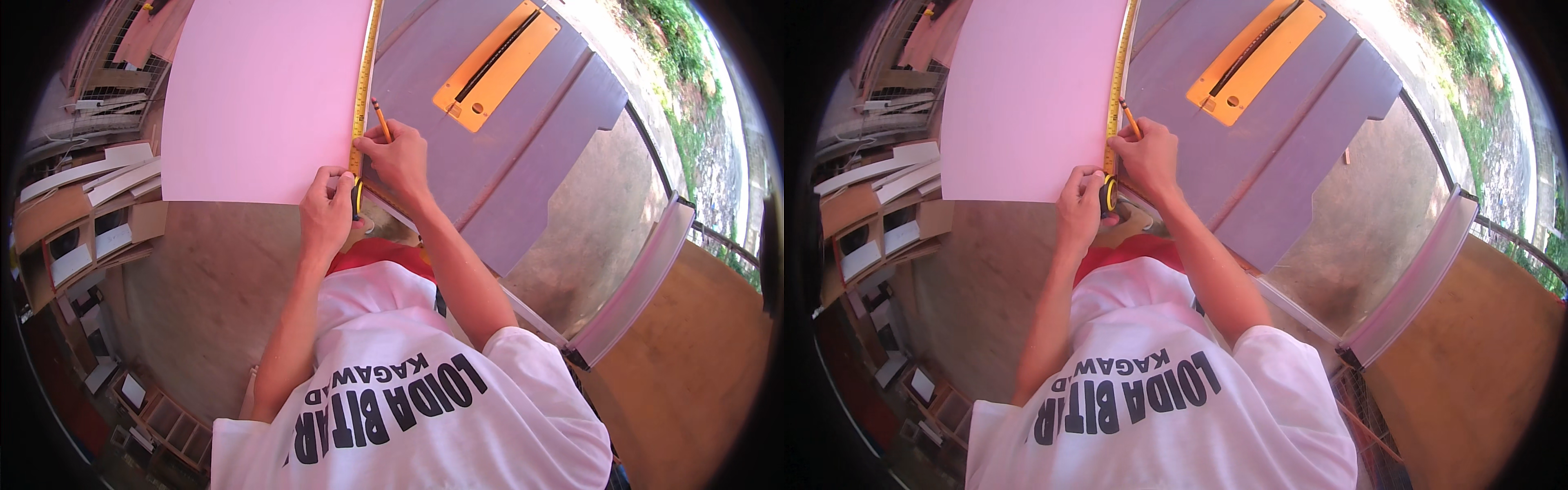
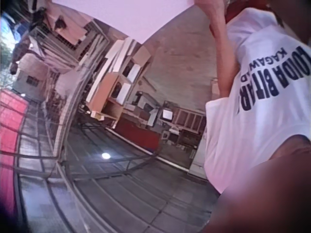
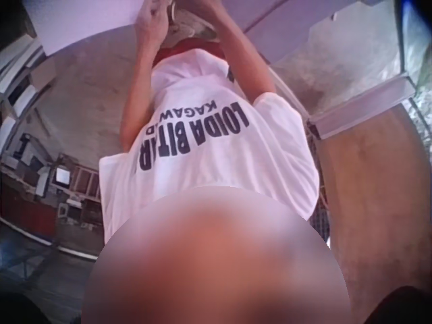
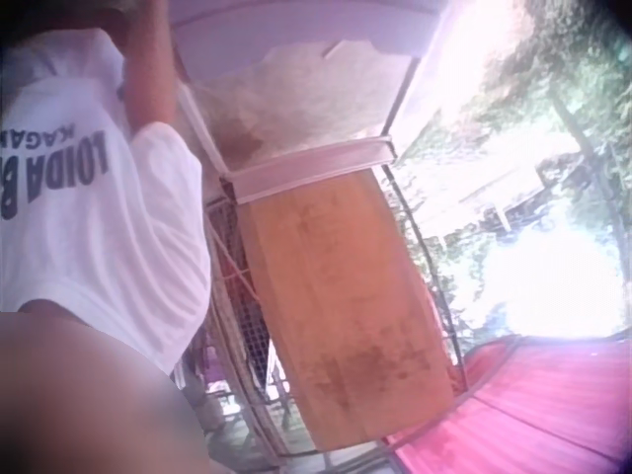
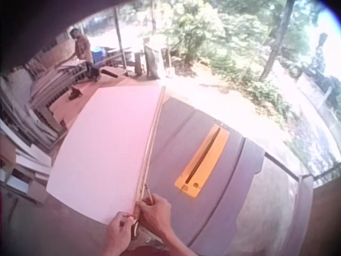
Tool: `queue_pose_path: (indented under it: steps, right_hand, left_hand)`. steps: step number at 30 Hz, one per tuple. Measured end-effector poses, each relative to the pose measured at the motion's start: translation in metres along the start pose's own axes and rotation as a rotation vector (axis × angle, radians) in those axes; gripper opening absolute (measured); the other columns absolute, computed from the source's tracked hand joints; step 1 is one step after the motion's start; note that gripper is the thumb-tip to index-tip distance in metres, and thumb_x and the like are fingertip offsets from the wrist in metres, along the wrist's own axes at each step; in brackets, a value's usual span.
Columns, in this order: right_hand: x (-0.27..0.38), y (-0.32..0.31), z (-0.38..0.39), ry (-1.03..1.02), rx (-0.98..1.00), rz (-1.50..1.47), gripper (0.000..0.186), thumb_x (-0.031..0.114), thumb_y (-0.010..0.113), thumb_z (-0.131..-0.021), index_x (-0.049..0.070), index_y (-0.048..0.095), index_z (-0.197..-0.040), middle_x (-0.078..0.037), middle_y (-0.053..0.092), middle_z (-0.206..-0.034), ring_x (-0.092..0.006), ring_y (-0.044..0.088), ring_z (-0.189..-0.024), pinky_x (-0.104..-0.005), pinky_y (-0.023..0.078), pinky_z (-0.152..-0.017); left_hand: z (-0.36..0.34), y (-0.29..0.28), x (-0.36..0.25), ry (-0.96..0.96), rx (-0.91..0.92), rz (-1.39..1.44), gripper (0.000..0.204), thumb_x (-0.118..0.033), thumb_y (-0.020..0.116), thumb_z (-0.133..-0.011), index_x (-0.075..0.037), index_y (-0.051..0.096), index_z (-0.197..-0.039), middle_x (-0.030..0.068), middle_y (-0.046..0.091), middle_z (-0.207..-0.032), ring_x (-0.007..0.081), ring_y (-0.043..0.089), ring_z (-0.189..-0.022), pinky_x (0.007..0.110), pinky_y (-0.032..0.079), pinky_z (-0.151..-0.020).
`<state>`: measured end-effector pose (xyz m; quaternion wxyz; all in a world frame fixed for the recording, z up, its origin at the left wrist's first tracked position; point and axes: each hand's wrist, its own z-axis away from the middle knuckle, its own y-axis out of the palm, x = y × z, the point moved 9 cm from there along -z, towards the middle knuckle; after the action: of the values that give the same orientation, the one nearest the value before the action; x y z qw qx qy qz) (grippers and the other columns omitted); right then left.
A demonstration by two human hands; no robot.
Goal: The person measures a pink board with a tape measure and marks it with a pencil. They then use a metal square to draw straight lines and adjust the table saw fence before positioning the board for cutting.
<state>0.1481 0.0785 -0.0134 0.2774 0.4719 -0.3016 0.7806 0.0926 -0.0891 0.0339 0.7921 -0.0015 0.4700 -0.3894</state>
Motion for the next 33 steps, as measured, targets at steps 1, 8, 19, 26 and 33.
queue_pose_path:
  steps: [1,8,19,26,33]
  right_hand:
    - [-0.001,0.001,0.000,0.002,0.001,0.006,0.025,0.018,0.082,-0.077,-0.002,0.074,-0.089,-0.015,0.074,-0.077,-0.0232,0.073,-0.070,-0.0371,0.057,-0.070]
    - [0.003,0.000,-0.002,-0.002,0.000,0.021,0.023,0.016,0.080,-0.076,-0.003,0.074,-0.087,-0.017,0.074,-0.078,-0.0269,0.074,-0.071,-0.0384,0.057,-0.069]
    - [0.004,0.001,-0.008,0.030,0.055,0.056,0.022,0.014,0.080,-0.076,-0.005,0.073,-0.085,-0.017,0.073,-0.075,-0.0258,0.073,-0.069,-0.0390,0.056,-0.069]
    - [-0.002,0.006,-0.015,0.041,0.110,0.084,0.022,0.016,0.082,-0.080,-0.002,0.075,-0.088,-0.009,0.073,-0.076,-0.0135,0.066,-0.062,-0.0305,0.055,-0.059]
    - [0.000,0.005,-0.015,0.036,0.109,0.077,0.022,0.015,0.082,-0.080,-0.004,0.074,-0.086,-0.009,0.073,-0.075,-0.0130,0.065,-0.060,-0.0305,0.054,-0.057]
  left_hand:
    - [-0.001,0.000,0.000,0.003,-0.002,0.007,0.031,-0.025,0.054,-0.103,-0.003,0.063,-0.123,0.0132,0.064,-0.082,0.0197,0.068,-0.070,0.035,0.061,-0.050]
    - [-0.006,0.004,-0.009,0.044,0.127,-0.115,0.034,-0.025,0.046,-0.105,-0.004,0.067,-0.122,0.0156,0.064,-0.088,0.0267,0.069,-0.078,0.040,0.061,-0.060]
    - [0.011,0.006,-0.034,0.458,-0.124,-0.545,0.029,-0.024,0.076,-0.088,-0.006,0.065,-0.109,0.0159,0.066,-0.097,0.0404,0.067,-0.089,0.050,0.053,-0.075]
    - [0.014,0.002,-0.029,0.486,-0.182,-0.496,0.039,-0.016,0.080,-0.083,-0.003,0.058,-0.113,0.0179,0.067,-0.102,0.0402,0.068,-0.090,0.049,0.054,-0.075]
    - [0.013,0.002,-0.030,0.432,-0.139,-0.533,0.037,-0.013,0.078,-0.085,-0.003,0.057,-0.114,0.0180,0.067,-0.102,0.0406,0.068,-0.089,0.049,0.054,-0.073]
